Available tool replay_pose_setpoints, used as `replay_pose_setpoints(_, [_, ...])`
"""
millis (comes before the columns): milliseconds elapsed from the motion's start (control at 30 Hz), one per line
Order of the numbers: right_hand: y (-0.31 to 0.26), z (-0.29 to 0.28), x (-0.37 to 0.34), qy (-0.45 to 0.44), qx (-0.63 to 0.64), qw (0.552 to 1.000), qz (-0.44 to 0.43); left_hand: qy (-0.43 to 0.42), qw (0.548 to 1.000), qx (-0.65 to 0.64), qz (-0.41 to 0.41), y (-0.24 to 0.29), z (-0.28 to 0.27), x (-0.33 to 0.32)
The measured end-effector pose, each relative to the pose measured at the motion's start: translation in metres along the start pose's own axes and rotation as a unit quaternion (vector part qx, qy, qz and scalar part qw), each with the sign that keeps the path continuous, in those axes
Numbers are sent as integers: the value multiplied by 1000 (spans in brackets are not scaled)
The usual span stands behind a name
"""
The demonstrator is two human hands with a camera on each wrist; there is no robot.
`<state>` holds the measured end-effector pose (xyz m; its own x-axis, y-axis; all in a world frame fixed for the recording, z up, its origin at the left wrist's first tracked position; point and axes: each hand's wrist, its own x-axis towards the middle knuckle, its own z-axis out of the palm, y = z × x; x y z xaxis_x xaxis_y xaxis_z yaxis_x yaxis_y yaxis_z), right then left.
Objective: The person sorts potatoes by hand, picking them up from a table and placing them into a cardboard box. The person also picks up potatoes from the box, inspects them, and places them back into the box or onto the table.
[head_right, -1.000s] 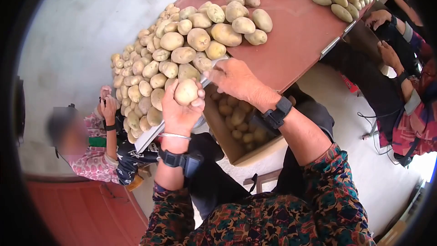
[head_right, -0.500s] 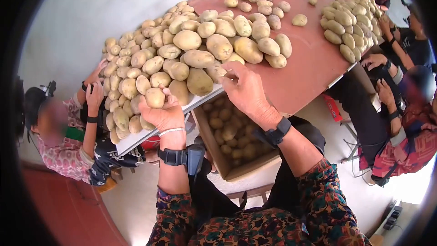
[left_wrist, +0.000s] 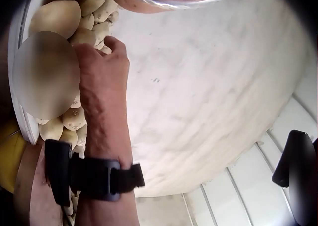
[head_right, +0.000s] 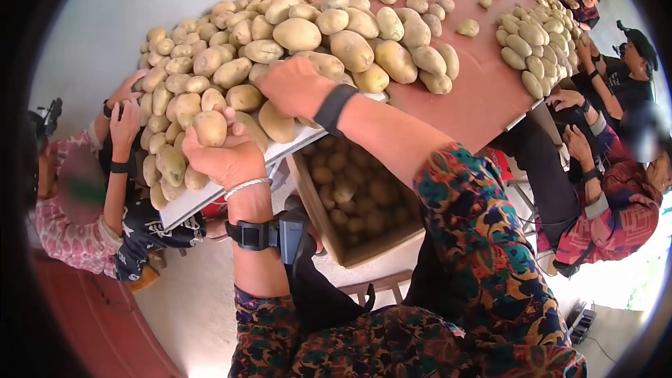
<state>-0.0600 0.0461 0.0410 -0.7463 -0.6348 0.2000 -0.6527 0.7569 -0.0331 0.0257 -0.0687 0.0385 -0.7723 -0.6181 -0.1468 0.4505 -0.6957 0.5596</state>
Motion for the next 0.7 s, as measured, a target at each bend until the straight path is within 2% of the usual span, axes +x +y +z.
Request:
replay_pose_setpoints(33, [1,-2,5,-29,-28,999,-18,3,1000,0,-4,0,2,0])
replay_pose_setpoints(100, [8,-8,4,-24,-2,999,-30,0,1000,13,14,0,5,-1])
replay_pose_setpoints(167, [9,-22,-1,55,97,993,47,12,1000,18,-5,3,9,2])
replay_pose_setpoints(233, [14,-46,-20,94,175,974,105,-61,993,95,-36,5,8,3])
replay_pose_setpoints(267, [19,-52,-36,81,178,974,117,-134,982,110,-70,2,2,12])
replay_pose_setpoints(333, [30,-59,-70,137,303,933,137,-238,951,169,-103,1,11,-2])
replay_pose_setpoints(367, [32,-60,-88,129,307,931,148,-296,925,199,-132,-1,12,-7])
replay_pose_setpoints(433, [36,-63,-126,31,513,840,171,-410,853,247,-206,-11,9,-15])
replay_pose_setpoints(467, [39,-57,-143,41,531,831,164,-452,809,289,-240,-14,7,-18])
replay_pose_setpoints(500, [42,-54,-156,37,533,828,171,-449,808,290,-248,-17,6,-26])
replay_pose_setpoints(567, [47,-49,-180,17,437,887,149,-527,659,494,-209,-22,7,-45])
replay_pose_setpoints(600, [49,-49,-189,-7,441,883,160,-549,602,538,-216,-23,8,-50])
replay_pose_setpoints(633, [51,-50,-196,-9,443,882,163,-549,601,538,-221,-29,3,-53])
replay_pose_setpoints(700, [54,-54,-205,-48,342,927,145,-635,505,581,-63,-44,-10,-58])
